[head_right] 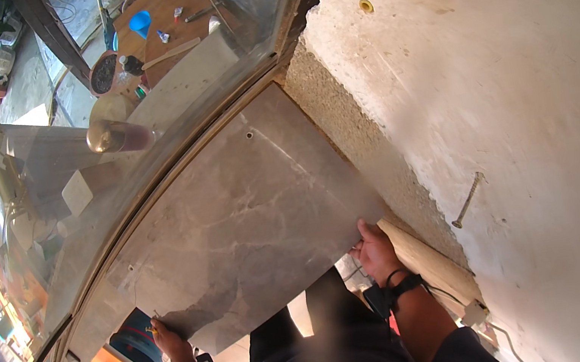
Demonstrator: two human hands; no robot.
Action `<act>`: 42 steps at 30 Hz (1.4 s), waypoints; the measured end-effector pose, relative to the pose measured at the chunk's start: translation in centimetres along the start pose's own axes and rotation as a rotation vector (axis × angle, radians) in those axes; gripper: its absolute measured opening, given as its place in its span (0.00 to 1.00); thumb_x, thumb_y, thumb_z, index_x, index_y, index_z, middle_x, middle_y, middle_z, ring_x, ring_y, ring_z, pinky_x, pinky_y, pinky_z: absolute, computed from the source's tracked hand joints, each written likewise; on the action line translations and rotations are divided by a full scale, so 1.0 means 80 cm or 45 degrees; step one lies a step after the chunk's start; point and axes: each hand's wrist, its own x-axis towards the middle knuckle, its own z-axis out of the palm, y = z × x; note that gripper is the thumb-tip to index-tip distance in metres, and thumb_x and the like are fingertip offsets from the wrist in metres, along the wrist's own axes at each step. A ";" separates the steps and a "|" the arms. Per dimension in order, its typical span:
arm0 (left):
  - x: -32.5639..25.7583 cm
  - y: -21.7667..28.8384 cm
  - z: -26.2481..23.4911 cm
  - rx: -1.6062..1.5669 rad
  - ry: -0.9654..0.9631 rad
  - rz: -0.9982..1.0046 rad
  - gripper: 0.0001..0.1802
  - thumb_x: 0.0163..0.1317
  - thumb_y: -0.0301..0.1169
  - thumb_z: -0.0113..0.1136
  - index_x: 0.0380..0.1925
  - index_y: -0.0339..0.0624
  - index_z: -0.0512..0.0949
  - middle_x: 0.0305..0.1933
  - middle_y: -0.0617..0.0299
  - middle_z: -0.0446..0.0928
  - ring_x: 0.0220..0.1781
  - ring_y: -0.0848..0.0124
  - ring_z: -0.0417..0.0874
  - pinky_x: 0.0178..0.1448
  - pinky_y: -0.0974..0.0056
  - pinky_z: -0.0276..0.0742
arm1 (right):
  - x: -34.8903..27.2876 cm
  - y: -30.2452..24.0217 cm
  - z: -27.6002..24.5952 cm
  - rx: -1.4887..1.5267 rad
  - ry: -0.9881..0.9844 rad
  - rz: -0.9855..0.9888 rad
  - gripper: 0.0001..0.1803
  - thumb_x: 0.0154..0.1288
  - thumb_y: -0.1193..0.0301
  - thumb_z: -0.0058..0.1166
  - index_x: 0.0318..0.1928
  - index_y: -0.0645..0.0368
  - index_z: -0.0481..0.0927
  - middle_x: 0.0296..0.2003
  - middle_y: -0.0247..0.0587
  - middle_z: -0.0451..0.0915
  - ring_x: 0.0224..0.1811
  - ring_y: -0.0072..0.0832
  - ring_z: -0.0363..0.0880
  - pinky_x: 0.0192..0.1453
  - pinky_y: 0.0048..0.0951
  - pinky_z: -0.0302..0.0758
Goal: The person carries a large gray panel and a wooden board across a balcony. They position the gray panel against a glass wall and use a screwdriver to tighten screws into pre-drilled holes. The person then picks up the wooden board and places it on a table.
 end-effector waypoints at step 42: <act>-0.001 0.015 0.009 0.134 0.020 -0.018 0.24 0.75 0.46 0.43 0.48 0.32 0.74 0.46 0.54 0.78 0.43 0.67 0.77 0.52 0.62 0.74 | -0.030 0.107 0.064 0.431 -0.202 0.240 0.25 0.71 0.57 0.52 0.62 0.57 0.68 0.58 0.42 0.75 0.62 0.41 0.71 0.67 0.48 0.67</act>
